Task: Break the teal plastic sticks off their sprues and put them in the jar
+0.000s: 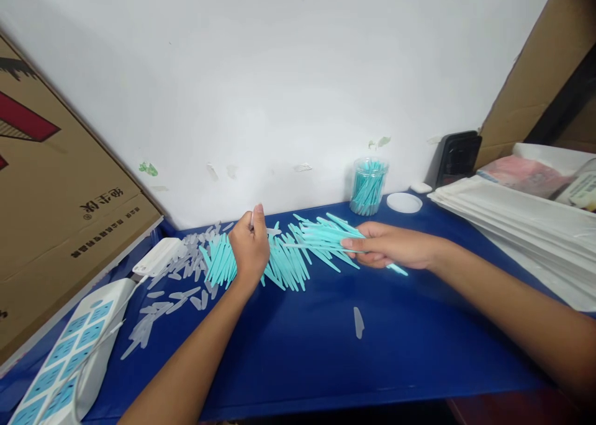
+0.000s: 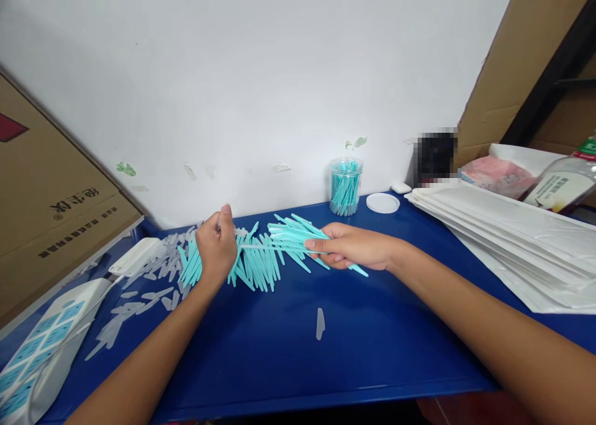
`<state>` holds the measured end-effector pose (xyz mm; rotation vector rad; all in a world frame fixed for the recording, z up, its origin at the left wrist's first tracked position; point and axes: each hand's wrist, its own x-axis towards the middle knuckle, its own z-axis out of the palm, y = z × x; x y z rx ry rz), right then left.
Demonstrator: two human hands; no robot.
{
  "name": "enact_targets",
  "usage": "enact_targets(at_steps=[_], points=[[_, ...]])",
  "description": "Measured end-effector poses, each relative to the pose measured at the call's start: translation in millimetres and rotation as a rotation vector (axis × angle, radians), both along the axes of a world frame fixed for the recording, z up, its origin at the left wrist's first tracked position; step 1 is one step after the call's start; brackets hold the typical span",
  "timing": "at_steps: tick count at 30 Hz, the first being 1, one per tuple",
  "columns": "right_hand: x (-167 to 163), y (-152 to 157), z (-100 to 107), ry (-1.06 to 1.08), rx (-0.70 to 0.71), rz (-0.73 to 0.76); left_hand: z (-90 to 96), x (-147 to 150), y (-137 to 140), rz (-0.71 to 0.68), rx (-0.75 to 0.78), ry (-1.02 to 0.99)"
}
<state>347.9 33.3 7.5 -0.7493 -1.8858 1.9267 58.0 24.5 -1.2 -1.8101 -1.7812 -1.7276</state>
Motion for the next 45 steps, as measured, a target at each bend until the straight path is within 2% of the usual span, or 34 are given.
enact_targets(at_steps=[2,5,14,26,34,45], points=[[-1.5,-1.2,-2.0,0.005,-0.079,0.077,1.2,1.7,-3.3,0.01,0.043,0.028],[-4.7,-3.5,-4.8,0.01,-0.164,0.116,2.9,5.7,-8.7,0.004,0.097,0.069],[-13.7,-10.8,-6.8,0.027,-0.245,0.154,6.2,22.2,-19.0,-0.006,0.175,0.149],[-15.0,-12.8,-8.8,0.073,-0.251,0.127,6.8,22.9,-20.3,0.029,0.189,0.195],[-16.1,-12.9,-9.7,0.064,-0.258,0.145,2.1,23.9,-20.5,0.035,0.234,0.319],[-16.0,-13.7,-9.9,0.074,-0.212,0.159,6.2,20.7,-17.7,0.053,0.133,0.212]])
